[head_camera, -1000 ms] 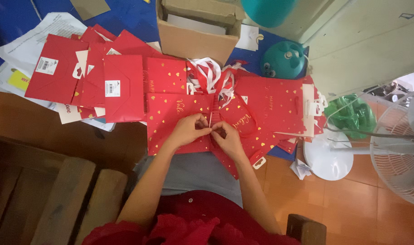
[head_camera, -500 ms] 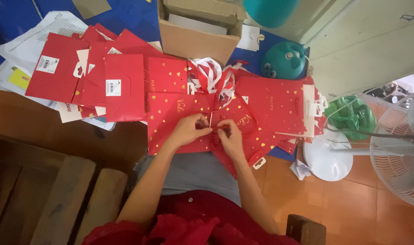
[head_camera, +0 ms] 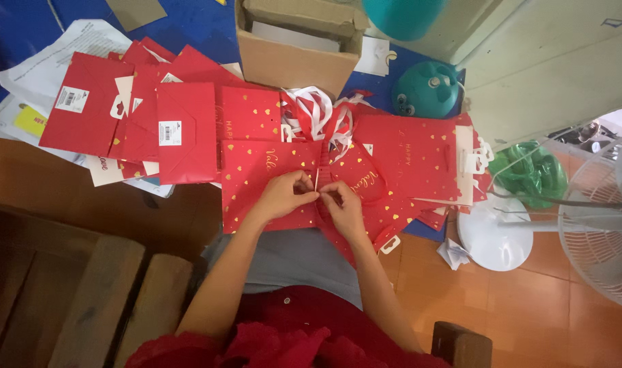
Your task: The person assembles red Valentine's Day gift bags by threading white ribbon handles through the bag's top slots and securing them with small white plastic clips. The person works on one bag at a time, placing completed bags into a growing stack on the table.
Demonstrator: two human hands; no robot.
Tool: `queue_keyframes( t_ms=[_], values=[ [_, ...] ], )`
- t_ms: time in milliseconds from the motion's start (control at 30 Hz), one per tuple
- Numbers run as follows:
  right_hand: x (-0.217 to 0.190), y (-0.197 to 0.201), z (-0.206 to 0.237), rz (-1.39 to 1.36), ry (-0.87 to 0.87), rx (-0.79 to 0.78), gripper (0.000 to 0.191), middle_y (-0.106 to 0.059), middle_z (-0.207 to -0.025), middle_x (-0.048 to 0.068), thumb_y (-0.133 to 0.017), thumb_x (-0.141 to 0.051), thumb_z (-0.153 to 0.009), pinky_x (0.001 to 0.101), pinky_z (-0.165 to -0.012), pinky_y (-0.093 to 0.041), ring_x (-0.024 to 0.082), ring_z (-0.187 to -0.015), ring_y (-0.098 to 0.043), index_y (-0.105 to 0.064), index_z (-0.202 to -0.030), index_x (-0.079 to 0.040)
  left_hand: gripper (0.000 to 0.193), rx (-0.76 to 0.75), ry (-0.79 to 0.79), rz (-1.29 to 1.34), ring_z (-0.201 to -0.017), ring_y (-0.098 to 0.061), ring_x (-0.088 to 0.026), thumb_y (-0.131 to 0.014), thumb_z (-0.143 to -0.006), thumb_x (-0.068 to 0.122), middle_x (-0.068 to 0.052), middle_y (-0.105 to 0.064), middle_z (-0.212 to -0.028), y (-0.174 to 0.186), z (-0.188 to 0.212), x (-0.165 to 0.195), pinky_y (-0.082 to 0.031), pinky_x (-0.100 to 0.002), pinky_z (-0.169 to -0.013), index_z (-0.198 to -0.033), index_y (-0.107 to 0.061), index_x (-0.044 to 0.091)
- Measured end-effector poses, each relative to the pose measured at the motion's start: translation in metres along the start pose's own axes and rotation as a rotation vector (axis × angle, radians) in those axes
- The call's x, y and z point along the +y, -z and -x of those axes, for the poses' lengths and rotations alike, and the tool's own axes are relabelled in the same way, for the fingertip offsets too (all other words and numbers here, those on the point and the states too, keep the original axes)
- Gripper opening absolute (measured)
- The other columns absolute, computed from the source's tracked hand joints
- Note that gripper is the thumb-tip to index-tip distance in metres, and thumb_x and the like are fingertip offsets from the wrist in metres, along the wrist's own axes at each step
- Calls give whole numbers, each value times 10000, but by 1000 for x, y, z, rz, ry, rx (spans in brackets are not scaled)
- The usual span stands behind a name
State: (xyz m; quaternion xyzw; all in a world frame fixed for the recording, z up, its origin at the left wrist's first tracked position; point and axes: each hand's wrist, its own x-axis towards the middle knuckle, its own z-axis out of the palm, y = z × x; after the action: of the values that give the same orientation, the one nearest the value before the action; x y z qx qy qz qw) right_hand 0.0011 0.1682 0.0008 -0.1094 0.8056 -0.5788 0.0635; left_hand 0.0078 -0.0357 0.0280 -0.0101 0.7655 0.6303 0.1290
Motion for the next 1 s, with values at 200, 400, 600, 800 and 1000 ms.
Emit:
queue_keyframes(
  t_ms=[200, 400, 600, 800, 1000],
  values=[
    [14, 3, -2, -21, -36, 52, 73, -697, -946, 34, -664, -5, -962, 281, -817, -545, 114, -885, -652, -672, -1033, -17, 265, 18, -19, -83, -829, -728, -126, -811, -802, 273, -25, -764, -889, -1, -1, 0, -562, -308, -755, -927, -694, 71],
    [23, 4, -2, -310, -98, 116, 48, -663, -965, 20, -625, -17, -1000, 276, -808, -571, 119, -881, -636, -633, -1047, -14, 254, 13, -25, -51, -827, -722, -139, -800, -813, 265, -36, -758, -879, -2, 0, -3, -558, -324, -734, -921, -692, 62],
    [8, 0, 1, 193, -29, 12, 136, -661, -1053, 8, -701, -39, -926, 276, -733, -569, 139, -896, -667, -674, -1053, -79, 239, 10, -29, -101, -840, -721, -145, -786, -826, 260, -37, -757, -902, -3, -3, -9, -562, -317, -767, -942, -695, 73],
    [0, -4, 4, 113, 68, 8, 196, -656, -1027, 61, -724, 1, -861, 282, -766, -562, 168, -912, -690, -671, -1045, -46, 221, 27, -47, -44, -858, -734, -154, -783, -809, 223, -55, -768, -912, -6, -1, -10, -571, -328, -760, -935, -700, 62],
    [18, 2, 0, 9, -161, 46, 66, -694, -1034, 17, -567, -73, -1027, 249, -863, -597, 131, -967, -708, -613, -1073, -66, 229, 24, -32, -59, -823, -729, -144, -792, -817, 239, -42, -765, -889, -6, -1, -7, -567, -315, -749, -929, -692, 66]
  ],
)
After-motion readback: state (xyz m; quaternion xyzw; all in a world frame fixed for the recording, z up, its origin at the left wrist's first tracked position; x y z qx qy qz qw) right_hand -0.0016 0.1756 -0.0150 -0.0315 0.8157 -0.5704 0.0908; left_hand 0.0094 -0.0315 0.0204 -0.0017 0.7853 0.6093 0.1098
